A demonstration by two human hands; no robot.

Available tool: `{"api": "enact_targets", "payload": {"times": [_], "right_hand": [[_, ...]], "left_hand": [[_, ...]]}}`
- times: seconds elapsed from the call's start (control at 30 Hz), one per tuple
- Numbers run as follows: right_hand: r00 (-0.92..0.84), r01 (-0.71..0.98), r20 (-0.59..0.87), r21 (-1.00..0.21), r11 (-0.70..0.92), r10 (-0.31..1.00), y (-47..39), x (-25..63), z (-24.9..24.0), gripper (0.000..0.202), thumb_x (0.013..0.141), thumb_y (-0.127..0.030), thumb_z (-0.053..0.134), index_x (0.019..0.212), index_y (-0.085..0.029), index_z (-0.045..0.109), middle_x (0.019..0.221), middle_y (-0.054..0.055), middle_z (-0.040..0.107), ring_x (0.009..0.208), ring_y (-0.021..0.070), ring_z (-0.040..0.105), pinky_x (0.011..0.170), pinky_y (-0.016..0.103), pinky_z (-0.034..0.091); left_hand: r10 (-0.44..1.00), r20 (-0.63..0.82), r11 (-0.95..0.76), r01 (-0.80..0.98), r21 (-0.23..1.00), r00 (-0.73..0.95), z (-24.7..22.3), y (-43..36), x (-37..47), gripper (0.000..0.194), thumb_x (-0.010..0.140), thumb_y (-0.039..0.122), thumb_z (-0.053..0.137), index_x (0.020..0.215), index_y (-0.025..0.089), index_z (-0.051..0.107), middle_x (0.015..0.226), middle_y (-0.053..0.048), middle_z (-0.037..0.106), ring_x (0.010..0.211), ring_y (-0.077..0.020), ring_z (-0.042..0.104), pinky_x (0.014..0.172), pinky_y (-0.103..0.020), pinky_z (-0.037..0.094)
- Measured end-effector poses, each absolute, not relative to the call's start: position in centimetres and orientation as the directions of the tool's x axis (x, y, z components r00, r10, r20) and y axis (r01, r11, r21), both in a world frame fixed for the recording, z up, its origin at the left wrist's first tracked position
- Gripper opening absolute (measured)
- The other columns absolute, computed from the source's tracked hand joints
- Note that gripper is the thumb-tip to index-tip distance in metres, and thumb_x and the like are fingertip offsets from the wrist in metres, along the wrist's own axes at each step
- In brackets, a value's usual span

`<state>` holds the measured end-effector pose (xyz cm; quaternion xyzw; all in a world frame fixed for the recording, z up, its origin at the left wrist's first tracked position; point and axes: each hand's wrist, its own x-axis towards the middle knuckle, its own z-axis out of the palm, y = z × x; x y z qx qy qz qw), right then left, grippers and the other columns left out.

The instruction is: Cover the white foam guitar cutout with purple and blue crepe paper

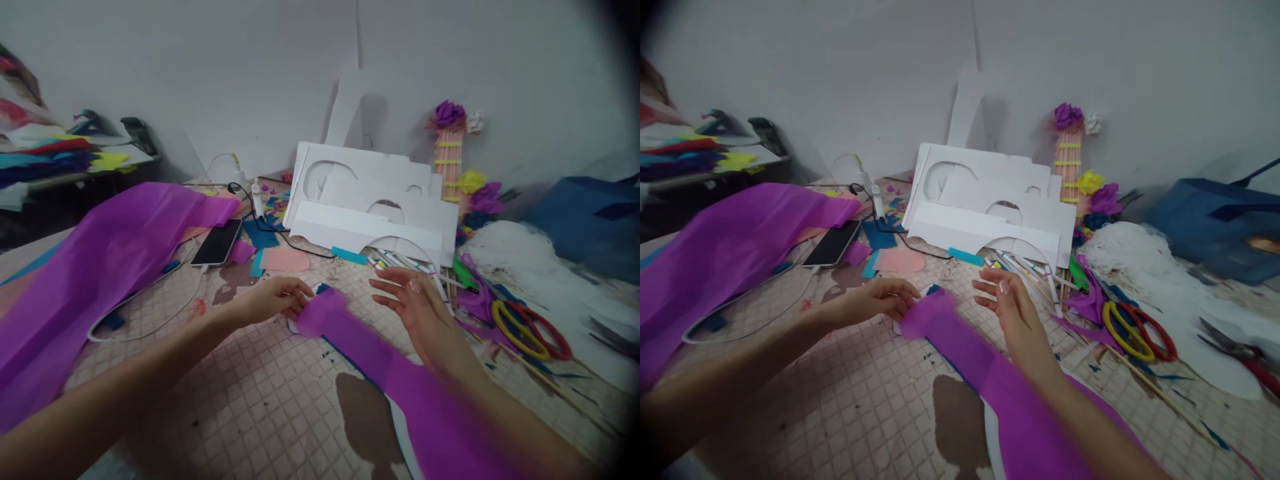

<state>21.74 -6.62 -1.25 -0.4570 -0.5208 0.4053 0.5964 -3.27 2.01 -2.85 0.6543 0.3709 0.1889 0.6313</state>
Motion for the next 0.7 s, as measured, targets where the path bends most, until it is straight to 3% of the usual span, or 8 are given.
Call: {"api": "enact_targets", "payload": {"times": [0.33, 0.53, 0.7], "right_hand": [[0.160, 0.003, 0.211, -0.977, 0.214, 0.964, -6.6, 22.3, -2.6, 0.028, 0.094, -0.049, 0.044, 0.102, -0.028, 0.062, 0.113, 0.005, 0.060, 0.104, 0.0232, 0.061, 0.083, 0.039, 0.051], [0.151, -0.013, 0.197, -0.980, 0.201, 0.969, -6.5, 21.8, -2.6, 0.029, 0.094, -0.049, 0.044, 0.103, -0.028, 0.062, 0.115, 0.005, 0.060, 0.104, 0.0229, 0.061, 0.082, 0.039, 0.052], [0.154, -0.027, 0.198, -0.978, 0.205, 0.968, -6.4, 21.3, -2.4, 0.029, 0.094, -0.049, 0.044, 0.101, -0.027, 0.062, 0.115, 0.005, 0.059, 0.101, 0.0216, 0.062, 0.079, 0.036, 0.052]], "left_hand": [[0.723, -0.232, 0.053, 0.283, 0.958, 0.651, -2.7, 2.1, -3.2, 0.022, 0.080, 0.022, 0.059, 0.100, 0.013, 0.063, 0.089, -0.006, 0.069, 0.071, -0.0122, 0.066, 0.067, -0.025, 0.056], [0.738, -0.183, -0.105, 0.377, 0.920, 0.650, -3.2, 2.0, -2.2, 0.038, 0.079, 0.035, 0.062, 0.109, 0.013, 0.055, 0.064, 0.001, 0.062, 0.054, -0.0122, 0.059, 0.049, -0.022, 0.048], [0.741, -0.111, -0.214, 0.390, 0.895, 0.663, -3.8, 2.2, -1.5, 0.043, 0.068, 0.024, 0.067, 0.108, 0.013, 0.054, 0.063, 0.003, 0.063, 0.055, -0.0120, 0.058, 0.051, -0.021, 0.043]]}}
